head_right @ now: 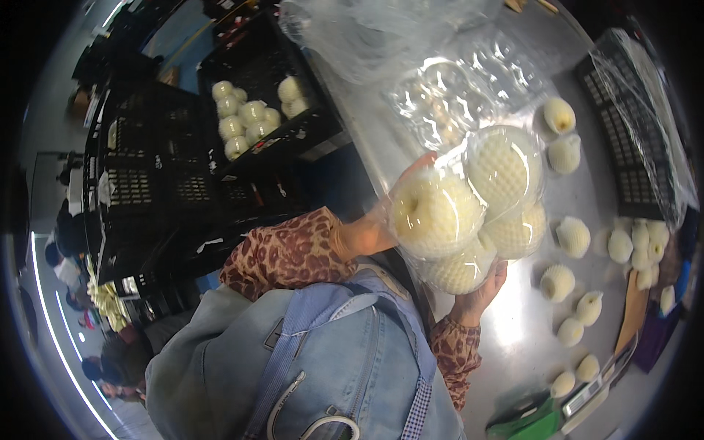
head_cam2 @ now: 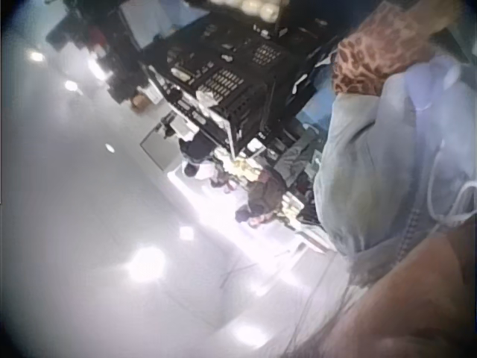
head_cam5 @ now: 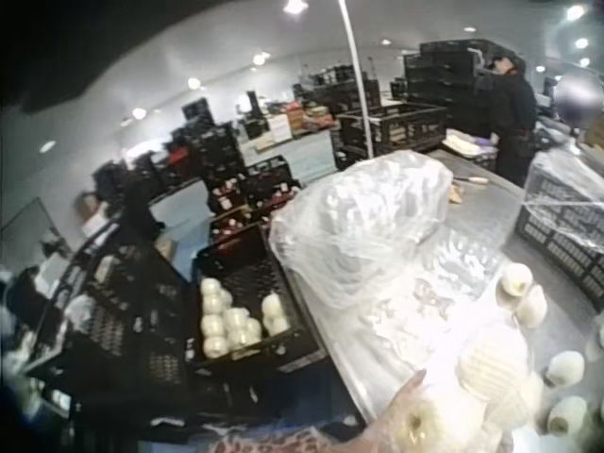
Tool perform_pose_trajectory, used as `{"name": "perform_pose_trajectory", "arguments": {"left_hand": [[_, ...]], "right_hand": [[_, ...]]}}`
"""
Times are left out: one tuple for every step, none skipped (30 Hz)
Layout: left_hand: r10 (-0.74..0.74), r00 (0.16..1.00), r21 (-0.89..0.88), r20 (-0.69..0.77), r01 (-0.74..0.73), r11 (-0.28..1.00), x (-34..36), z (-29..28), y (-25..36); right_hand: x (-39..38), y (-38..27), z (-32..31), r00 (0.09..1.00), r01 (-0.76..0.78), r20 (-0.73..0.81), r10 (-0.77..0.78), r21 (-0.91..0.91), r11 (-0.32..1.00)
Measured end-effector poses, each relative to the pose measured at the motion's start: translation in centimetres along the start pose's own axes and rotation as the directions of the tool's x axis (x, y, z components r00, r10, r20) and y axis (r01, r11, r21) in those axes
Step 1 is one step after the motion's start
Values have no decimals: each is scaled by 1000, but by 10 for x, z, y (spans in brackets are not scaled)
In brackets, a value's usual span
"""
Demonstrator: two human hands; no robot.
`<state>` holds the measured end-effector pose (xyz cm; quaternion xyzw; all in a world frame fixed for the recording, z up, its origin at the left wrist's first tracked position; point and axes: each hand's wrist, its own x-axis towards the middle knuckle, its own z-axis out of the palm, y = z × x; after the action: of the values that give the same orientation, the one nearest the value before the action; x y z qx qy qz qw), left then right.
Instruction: The person places white foam nets over round fruits on a stainless steel table, then arranges them into clear plastic trays and transfers the trays into black crates. The process is repeated with multiple fruits and trays.
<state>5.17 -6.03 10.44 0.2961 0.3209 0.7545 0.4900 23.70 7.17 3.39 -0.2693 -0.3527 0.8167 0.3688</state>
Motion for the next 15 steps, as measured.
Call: {"name": "perform_pose_trajectory", "arguments": {"left_hand": [[132,991,130,-14,-130,983,-3,4,6],[195,980,240,-46,-179,954,-8,3,11],[187,971,206,-148,-155,966,-11,3,19],[84,956,140,-281,-46,989,-22,6,27],[63,939,155,-338,-10,988,-28,2,41],[190,906,269,-379,-89,959,-30,-8,53],[287,863,257,-417,-191,947,-32,-21,68],[315,844,92,-435,-306,948,-33,-39,88],[216,886,-262,-410,-341,903,-34,-66,115],[202,852,-218,-483,-341,914,-37,-88,137],[227,824,-160,-519,-354,921,-40,-113,159],[268,749,-46,-606,-369,928,-44,-137,181],[366,696,65,-618,-418,906,-48,-165,202],[341,686,107,-643,-360,927,-55,-196,225],[366,719,127,-591,-365,922,-62,-231,250]], "right_hand": [[4,-2,22,1000,-8,29,8,3,1000],[6,3,44,999,-13,52,12,19,1000],[7,6,69,997,-13,76,10,32,999],[6,10,93,999,10,38,-10,8,1000],[1,10,118,995,57,86,-56,-6,998],[5,12,136,991,7,137,1,-59,998],[6,15,153,975,-23,218,42,-88,996],[11,23,173,929,-17,365,66,-135,991],[16,32,190,877,11,475,70,-166,986],[20,40,202,869,-18,479,123,-217,976],[25,50,211,863,-55,472,180,-267,962],[28,54,220,857,-11,488,166,-304,952],[35,61,224,870,1,457,182,-372,928],[41,70,227,888,-10,422,183,-381,925],[48,79,229,908,-21,377,184,-398,917]]}}
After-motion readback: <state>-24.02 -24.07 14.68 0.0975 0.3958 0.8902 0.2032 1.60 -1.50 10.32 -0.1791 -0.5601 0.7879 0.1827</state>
